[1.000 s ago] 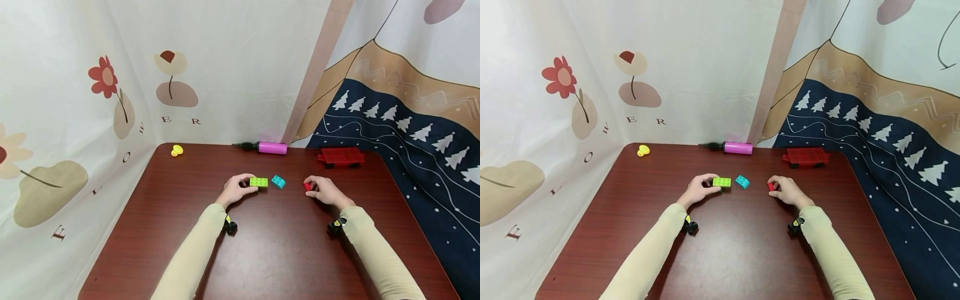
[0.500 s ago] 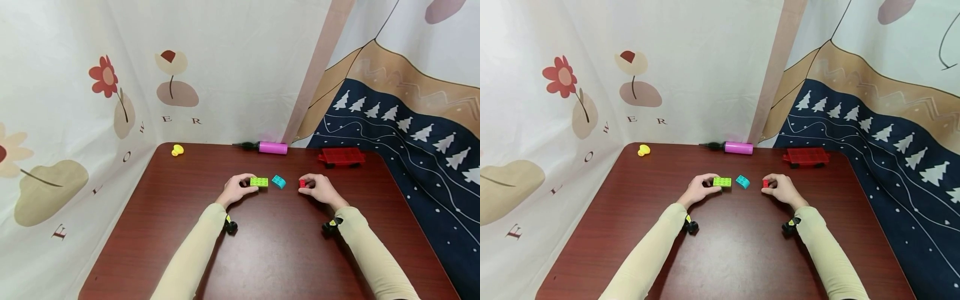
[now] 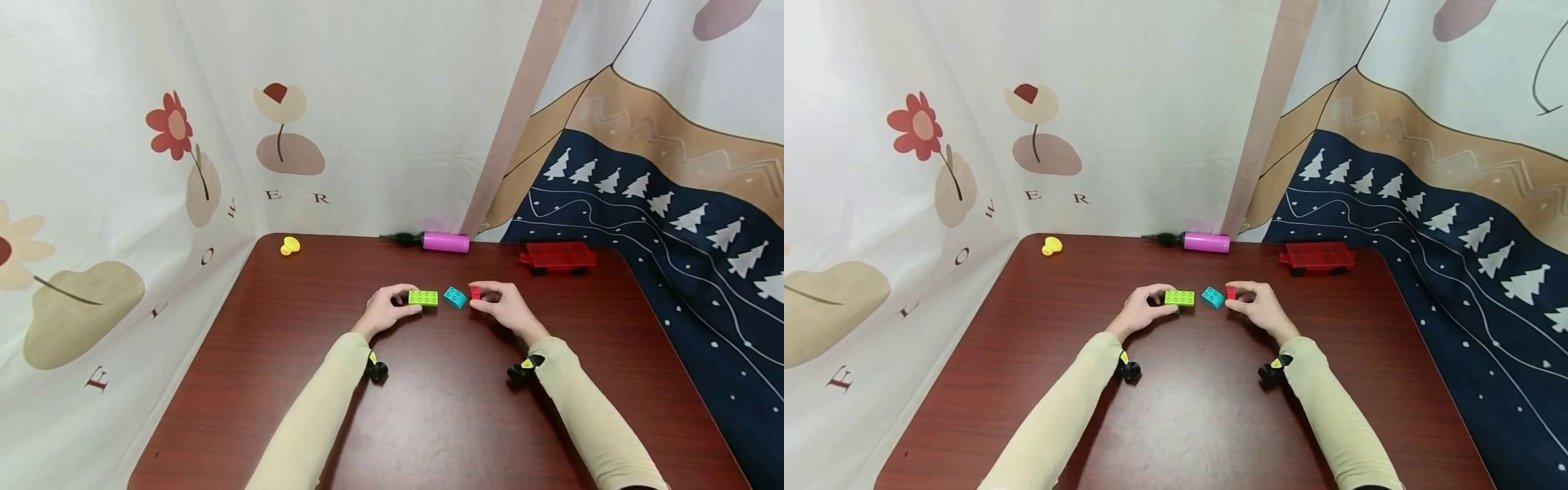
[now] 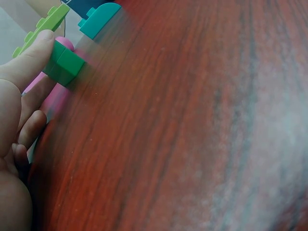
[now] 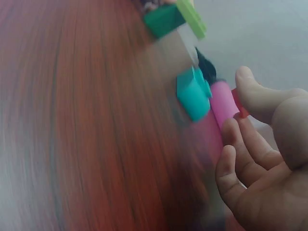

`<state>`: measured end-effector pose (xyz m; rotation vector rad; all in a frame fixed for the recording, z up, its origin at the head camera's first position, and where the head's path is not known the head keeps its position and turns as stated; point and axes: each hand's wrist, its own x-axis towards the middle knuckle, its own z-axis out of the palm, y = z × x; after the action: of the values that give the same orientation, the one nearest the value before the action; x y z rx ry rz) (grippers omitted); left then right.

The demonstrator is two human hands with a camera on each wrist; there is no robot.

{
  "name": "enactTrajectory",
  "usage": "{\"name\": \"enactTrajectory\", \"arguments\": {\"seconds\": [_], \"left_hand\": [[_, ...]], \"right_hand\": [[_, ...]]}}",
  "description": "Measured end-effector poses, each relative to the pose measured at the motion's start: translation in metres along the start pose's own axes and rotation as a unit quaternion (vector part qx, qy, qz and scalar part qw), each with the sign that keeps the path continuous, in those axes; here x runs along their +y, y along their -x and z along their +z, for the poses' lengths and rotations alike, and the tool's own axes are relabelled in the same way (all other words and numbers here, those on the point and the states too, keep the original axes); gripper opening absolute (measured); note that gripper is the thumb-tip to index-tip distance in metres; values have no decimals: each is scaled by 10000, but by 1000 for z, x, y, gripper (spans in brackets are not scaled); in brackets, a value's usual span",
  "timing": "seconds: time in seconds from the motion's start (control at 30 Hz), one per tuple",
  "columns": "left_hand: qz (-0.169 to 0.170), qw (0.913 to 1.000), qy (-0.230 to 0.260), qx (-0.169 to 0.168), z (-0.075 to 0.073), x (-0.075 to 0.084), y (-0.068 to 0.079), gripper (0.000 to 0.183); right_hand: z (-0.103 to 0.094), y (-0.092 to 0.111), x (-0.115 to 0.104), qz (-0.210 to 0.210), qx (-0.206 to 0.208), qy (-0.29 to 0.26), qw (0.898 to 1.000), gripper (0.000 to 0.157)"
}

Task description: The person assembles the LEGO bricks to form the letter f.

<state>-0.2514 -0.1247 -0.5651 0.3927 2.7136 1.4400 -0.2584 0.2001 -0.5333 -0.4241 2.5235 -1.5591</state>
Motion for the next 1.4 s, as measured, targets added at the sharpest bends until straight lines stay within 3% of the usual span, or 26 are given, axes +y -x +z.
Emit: {"name": "enactTrajectory", "arguments": {"seconds": [0.37, 0.6, 0.9, 1.17, 1.4], "left_hand": [[58, 10000, -21, -6, -1, 0, -1, 39], [66, 10000, -37, -14, -1, 1, -2, 38], [82, 9999, -91, -1, -1, 1, -1, 40], [125, 9999, -103, 30, -1, 1, -2, 44], [86, 9999, -78, 29, -1, 0, -1, 44]], "right_hand": [[35, -13, -28, -271, 289, -1186, 9922, 43], [53, -24, -43, -405, 305, -1223, 9912, 44], [76, -31, -46, -556, 222, -1283, 9899, 42], [86, -34, -46, -649, 289, -1378, 9879, 39], [90, -34, -44, -555, 176, -1000, 9933, 39]]}}
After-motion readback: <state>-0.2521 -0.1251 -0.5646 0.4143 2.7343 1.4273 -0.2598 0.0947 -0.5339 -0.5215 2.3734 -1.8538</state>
